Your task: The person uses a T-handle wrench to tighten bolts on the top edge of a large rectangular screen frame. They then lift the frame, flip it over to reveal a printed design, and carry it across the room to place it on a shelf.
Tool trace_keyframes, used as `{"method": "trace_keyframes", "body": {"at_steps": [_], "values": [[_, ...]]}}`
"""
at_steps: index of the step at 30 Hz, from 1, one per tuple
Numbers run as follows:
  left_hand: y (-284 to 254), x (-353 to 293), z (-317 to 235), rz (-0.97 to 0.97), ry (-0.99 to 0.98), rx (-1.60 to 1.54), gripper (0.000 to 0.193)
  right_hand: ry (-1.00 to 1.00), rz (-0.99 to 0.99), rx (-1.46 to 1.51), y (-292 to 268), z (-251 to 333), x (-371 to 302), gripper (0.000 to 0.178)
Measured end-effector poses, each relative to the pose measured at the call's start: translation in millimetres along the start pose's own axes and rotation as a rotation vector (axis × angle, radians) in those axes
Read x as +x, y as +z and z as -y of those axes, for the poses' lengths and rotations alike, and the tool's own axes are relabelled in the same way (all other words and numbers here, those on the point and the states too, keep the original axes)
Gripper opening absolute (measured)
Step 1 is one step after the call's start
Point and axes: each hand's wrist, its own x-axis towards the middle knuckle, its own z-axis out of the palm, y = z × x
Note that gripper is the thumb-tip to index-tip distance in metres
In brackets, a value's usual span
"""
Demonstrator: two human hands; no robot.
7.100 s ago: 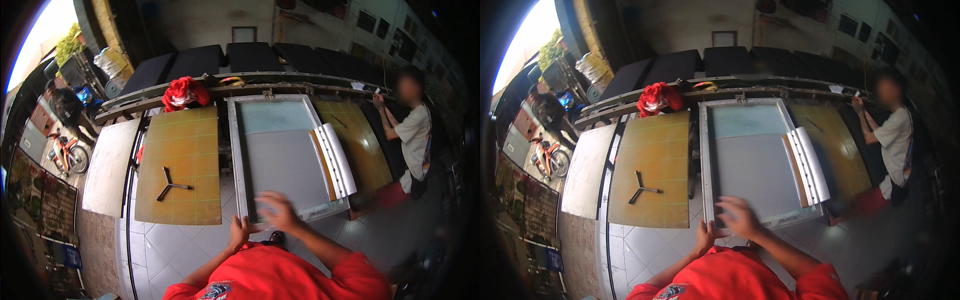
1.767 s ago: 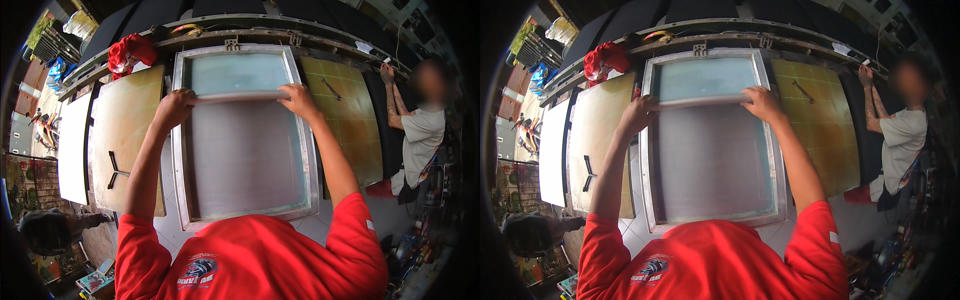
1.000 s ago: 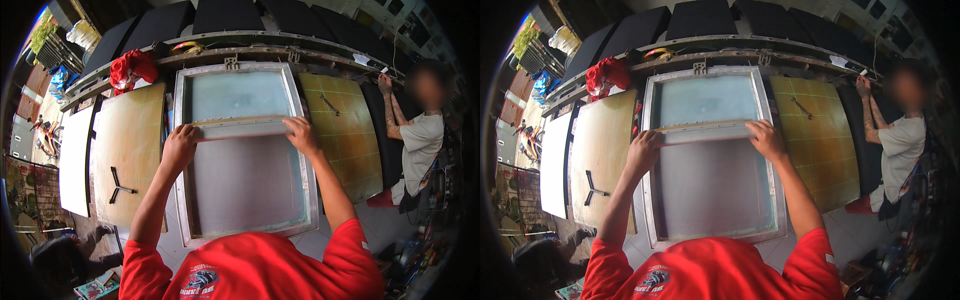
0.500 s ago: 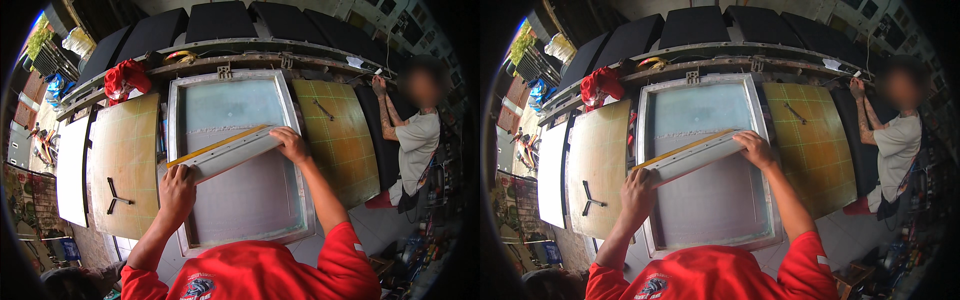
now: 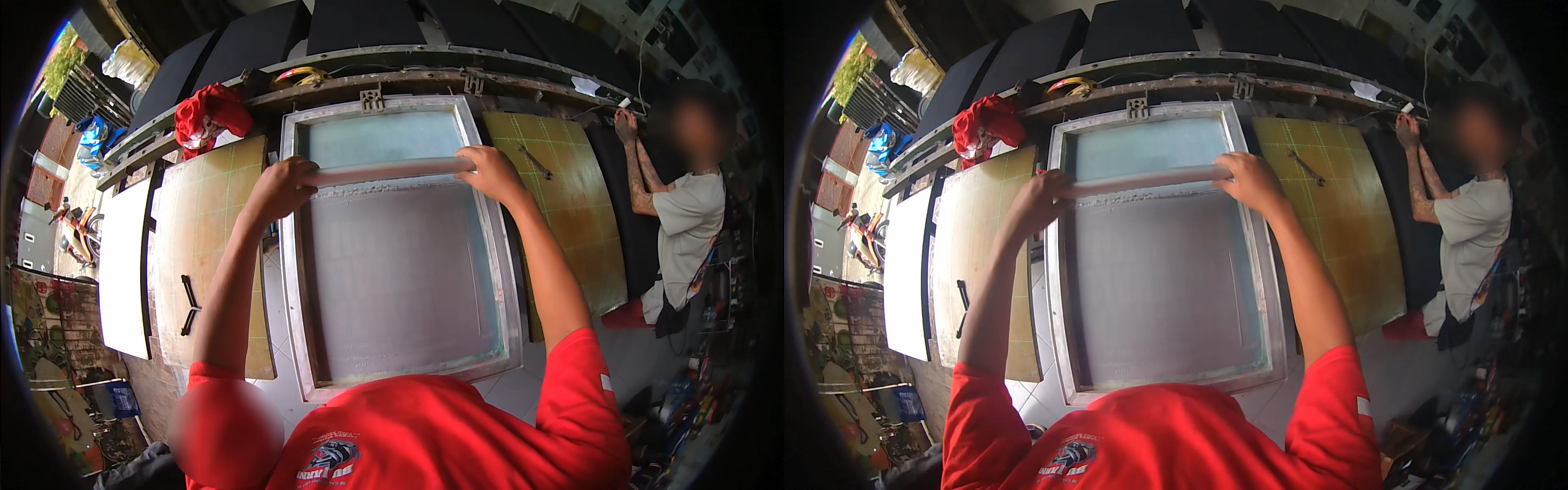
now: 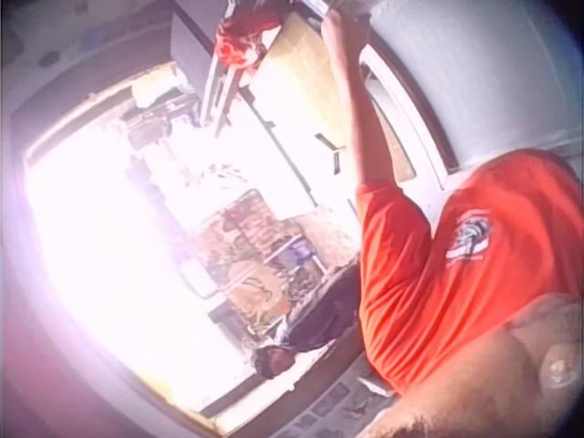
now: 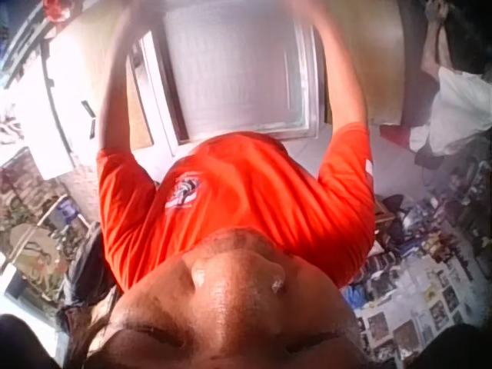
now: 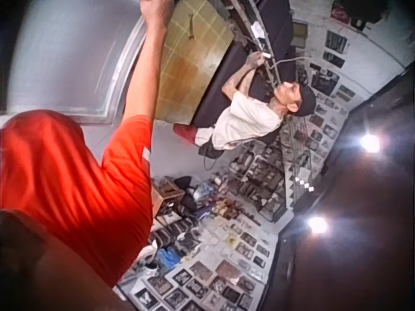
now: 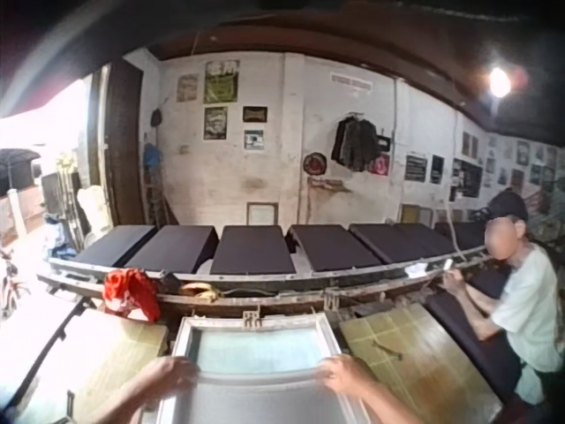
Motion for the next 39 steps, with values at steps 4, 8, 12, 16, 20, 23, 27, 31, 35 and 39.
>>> {"method": "trace_keyframes", "body": {"at_steps": [4, 8, 12, 16, 20, 23, 27, 31, 35, 39], "values": [[16, 6, 14, 0.114, -0.068, -0.036, 0.036, 0.041, 0.059, 0.014, 8, 2, -1, 0.033], [34, -17, -1, 0.073, -0.063, -0.003, 0.035, -0.071, 0.014, -0.138, 19, 2, -26, 0.032], [37, -31, -12, 0.064, -0.058, 0.028, 0.034, -0.123, 0.012, -0.151, 18, 5, -37, 0.031], [26, -25, -7, 0.056, -0.038, -0.036, 0.032, -0.129, 0.014, -0.159, 5, 12, -29, 0.030], [25, -15, -6, -0.016, -0.066, 0.020, 0.031, -0.154, -0.074, -0.154, 2, 9, -12, 0.029], [43, -27, -6, 0.074, -0.071, 0.138, 0.032, -0.094, -0.027, -0.177, 25, -3, -28, 0.037], [65, -71, -22, -0.047, -0.030, 0.212, 0.032, -0.086, -0.013, -0.199, 38, 13, -70, 0.043], [44, -57, -27, 0.052, -0.056, 0.109, 0.025, -0.164, -0.028, -0.173, 20, 3, -56, 0.037], [27, -26, -14, -0.031, -0.021, 0.047, 0.022, -0.144, -0.061, -0.117, 7, 2, -19, 0.031], [50, -31, -7, 0.002, -0.041, 0.091, 0.034, -0.094, -0.082, -0.078, 37, -13, -28, 0.034]]}}
